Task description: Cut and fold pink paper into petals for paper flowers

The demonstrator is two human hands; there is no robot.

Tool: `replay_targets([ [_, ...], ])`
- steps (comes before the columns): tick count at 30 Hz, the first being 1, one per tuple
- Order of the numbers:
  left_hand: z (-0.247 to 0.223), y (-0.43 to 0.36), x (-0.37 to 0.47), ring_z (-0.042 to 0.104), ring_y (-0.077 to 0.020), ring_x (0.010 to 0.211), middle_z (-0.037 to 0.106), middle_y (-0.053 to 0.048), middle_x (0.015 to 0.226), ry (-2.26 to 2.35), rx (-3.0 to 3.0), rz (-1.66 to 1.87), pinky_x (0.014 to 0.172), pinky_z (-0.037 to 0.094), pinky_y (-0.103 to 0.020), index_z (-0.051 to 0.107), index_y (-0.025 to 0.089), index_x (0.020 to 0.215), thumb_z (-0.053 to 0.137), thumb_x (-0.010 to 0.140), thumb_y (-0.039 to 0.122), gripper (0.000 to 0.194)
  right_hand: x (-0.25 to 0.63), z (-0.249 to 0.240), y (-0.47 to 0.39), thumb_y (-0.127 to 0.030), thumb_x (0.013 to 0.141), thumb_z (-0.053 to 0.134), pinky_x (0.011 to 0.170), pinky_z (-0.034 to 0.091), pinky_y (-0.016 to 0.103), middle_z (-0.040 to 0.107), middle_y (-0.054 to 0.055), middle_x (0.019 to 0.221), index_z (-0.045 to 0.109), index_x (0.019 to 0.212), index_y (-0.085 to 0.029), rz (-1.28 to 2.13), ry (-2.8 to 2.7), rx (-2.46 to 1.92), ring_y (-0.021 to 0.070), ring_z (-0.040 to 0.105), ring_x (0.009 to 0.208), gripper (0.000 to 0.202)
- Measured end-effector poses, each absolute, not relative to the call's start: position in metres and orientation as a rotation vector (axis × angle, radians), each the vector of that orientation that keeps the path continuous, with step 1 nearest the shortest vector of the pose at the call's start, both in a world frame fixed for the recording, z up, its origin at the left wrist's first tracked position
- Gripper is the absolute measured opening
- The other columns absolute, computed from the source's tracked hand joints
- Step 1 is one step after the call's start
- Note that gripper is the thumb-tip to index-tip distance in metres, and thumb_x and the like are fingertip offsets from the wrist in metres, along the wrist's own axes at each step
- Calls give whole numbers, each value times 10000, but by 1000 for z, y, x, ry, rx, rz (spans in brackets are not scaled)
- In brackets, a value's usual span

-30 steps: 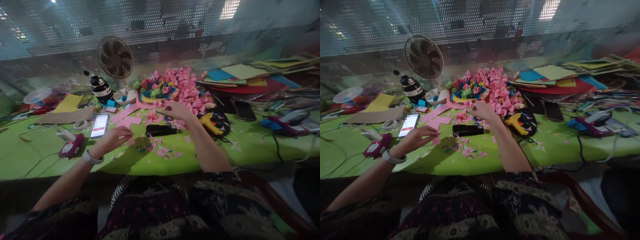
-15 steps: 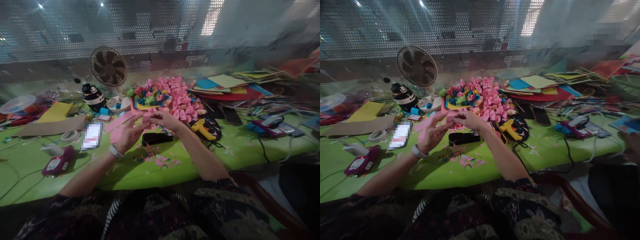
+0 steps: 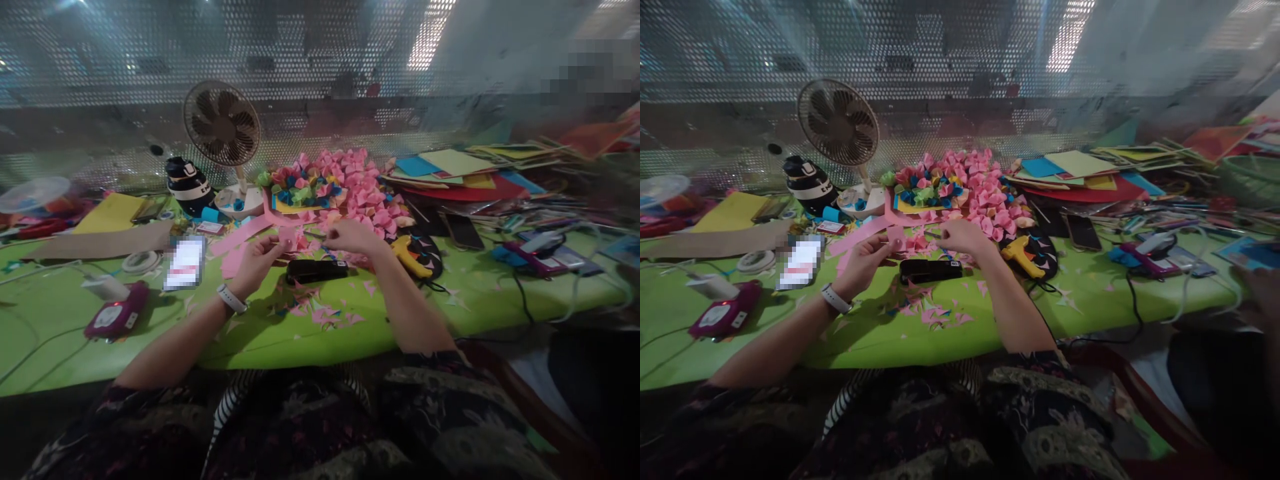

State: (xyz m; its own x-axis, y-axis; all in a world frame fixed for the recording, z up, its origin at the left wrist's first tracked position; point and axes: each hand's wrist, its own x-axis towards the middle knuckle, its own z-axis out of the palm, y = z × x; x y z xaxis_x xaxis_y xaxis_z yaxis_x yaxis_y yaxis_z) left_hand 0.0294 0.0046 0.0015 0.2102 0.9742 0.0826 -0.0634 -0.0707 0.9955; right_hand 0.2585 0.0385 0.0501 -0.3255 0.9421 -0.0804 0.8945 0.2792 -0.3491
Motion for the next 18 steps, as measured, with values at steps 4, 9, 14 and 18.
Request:
replay_targets([
  [4,0,9,26,746,-187,749,750,-50,859,971,1224,1170,565,536,-205,655,168,924,823,680,529,467,265,38,52,-346,766,738,598,385,282,694,77,742,673,682,-171,433,-2597,-2101,218,652,750,204],
  [9,-1,11,26,743,-180,718,734,-38,796,975,1202,1190,538,519,-189,642,162,882,829,667,510,450,268,29,63,-351,835,641,666,438,269,744,85,956,729,937,-179,329,-2531,-2057,225,678,881,219],
  [14,-2,10,28,744,-186,732,725,-33,820,975,1136,1195,525,519,-193,624,165,875,842,632,502,469,268,20,66,-326,830,651,796,488,320,669,186,1250,651,1204,-117,64,-2397,-2197,306,640,1117,428],
  [18,-3,10,27,744,-184,754,707,-19,814,958,1106,1187,505,505,-183,604,172,863,845,636,470,446,268,17,67,-284,818,645,781,493,309,692,174,1209,668,1155,-115,109,-2418,-2241,293,655,1090,378],
])
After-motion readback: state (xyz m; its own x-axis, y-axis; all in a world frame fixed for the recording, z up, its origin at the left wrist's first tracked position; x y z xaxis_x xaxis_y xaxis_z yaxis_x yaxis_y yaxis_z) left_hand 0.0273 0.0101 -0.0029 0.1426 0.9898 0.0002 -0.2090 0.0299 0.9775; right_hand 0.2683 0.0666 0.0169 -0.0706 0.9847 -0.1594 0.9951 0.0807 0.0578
